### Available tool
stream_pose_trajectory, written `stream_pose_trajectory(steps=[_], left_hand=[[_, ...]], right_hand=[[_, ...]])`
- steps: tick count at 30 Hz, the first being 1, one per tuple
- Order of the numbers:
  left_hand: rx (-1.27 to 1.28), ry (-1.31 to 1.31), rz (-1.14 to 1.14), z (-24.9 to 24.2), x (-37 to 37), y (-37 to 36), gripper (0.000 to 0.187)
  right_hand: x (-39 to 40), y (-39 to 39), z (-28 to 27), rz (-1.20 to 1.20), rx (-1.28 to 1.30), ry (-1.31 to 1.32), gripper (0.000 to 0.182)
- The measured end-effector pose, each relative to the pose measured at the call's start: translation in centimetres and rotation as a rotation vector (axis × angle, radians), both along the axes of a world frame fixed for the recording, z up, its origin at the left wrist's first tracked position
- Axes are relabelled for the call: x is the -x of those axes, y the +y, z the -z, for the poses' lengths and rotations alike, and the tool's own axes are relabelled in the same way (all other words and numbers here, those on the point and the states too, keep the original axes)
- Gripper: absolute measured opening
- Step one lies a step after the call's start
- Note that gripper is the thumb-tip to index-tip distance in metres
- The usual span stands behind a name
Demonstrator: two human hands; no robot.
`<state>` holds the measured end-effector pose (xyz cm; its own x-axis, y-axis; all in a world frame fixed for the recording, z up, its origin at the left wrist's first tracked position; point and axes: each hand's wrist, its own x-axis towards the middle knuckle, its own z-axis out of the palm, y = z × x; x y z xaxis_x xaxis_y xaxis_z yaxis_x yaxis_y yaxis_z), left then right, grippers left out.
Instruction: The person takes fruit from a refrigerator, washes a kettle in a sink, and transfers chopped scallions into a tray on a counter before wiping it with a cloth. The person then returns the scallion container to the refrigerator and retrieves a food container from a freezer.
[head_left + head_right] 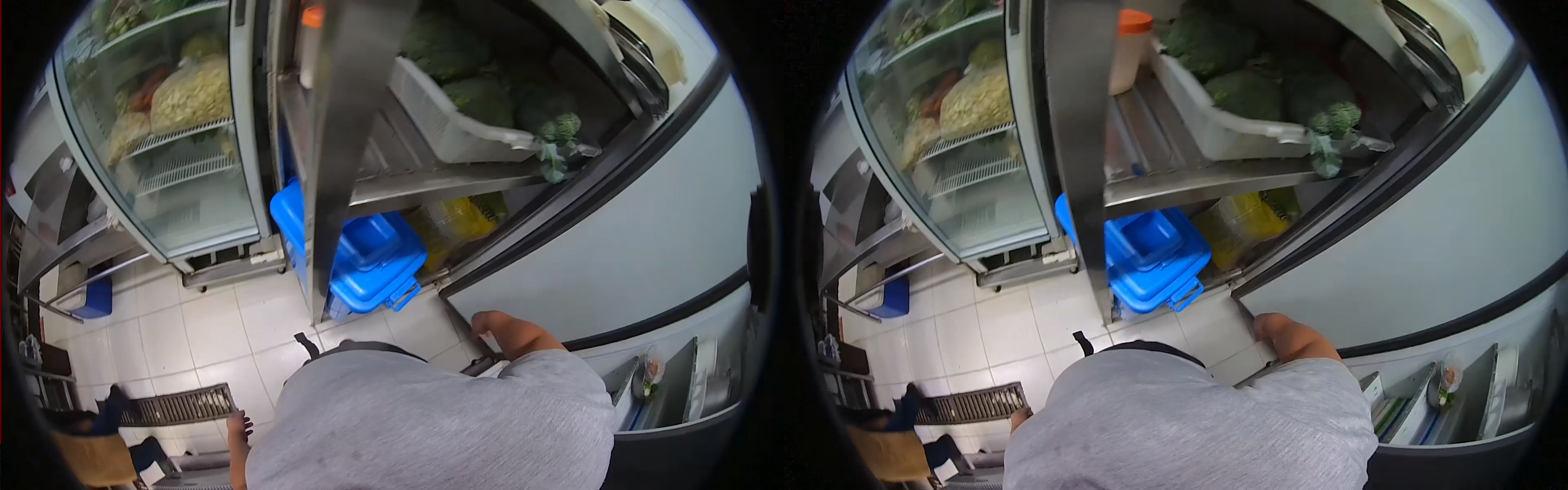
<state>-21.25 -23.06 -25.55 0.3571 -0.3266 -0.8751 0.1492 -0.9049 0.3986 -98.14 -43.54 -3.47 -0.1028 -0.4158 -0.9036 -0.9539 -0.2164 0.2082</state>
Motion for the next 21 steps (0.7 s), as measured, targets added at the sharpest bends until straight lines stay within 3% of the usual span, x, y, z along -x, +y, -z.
stream_pose_trajectory(steps=[1, 3, 4, 5, 7, 8, 9, 11, 13, 14, 16, 17, 21], left_hand=[[0.035, 0.006, -0.027, 0.0, 1.1, -0.9, 0.033], [0.055, 0.028, -0.037, 0.5, 3.8, -2.2, 0.034], [0.041, 0.045, -0.021, 1.1, 5.0, -2.7, 0.035], [0.007, 0.098, -0.027, 2.4, 6.1, -2.9, 0.033], [0.137, -0.150, 0.984, 2.3, 8.7, -4.2, 0.030], [0.207, -0.567, 1.671, 2.5, 10.2, -5.1, 0.028], [0.506, -0.642, 1.608, 2.7, 11.4, -5.0, 0.029], [-0.143, 0.114, 0.418, 3.4, 14.0, -6.5, 0.030], [-0.056, 0.159, 0.480, 5.7, 13.5, -7.2, 0.031], [0.077, 0.130, 0.561, 6.5, 12.8, -7.5, 0.030], [0.069, -0.165, 0.752, 2.0, 12.0, -10.3, 0.032], [0.114, -0.194, 0.598, -1.5, 12.4, -11.5, 0.037], [0.259, -0.344, 0.379, -2.5, 11.2, -13.5, 0.034]], right_hand=[[2.4, -0.8, -1.4, 0.094, 0.089, 0.032, 0.036], [10.3, -4.7, 0.8, 0.077, 0.242, 0.079, 0.033], [10.4, -6.4, -2.6, 0.216, 0.511, 0.156, 0.028], [9.6, -7.5, -6.2, 0.024, 0.850, 0.177, 0.025], [10.0, -10.6, -11.4, -0.157, 1.008, 0.200, 0.024], [12.5, -12.3, -11.0, -0.240, 1.064, 0.300, 0.024], [12.9, -13.3, -13.0, -0.204, 1.005, 0.399, 0.024], [14.6, -14.6, -15.0, -0.099, 0.723, 0.706, 0.039], [20.8, -16.7, -12.6, -0.088, 0.574, 0.788, 0.043], [19.5, -16.9, -13.7, -0.055, 0.579, 0.766, 0.044], [17.2, -17.3, -15.3, 0.005, 0.484, 0.797, 0.047], [18.9, -18.2, -13.7, 0.036, 0.520, 0.842, 0.057], [16.6, -17.9, -12.8, 0.052, 0.606, 0.862, 0.046]])
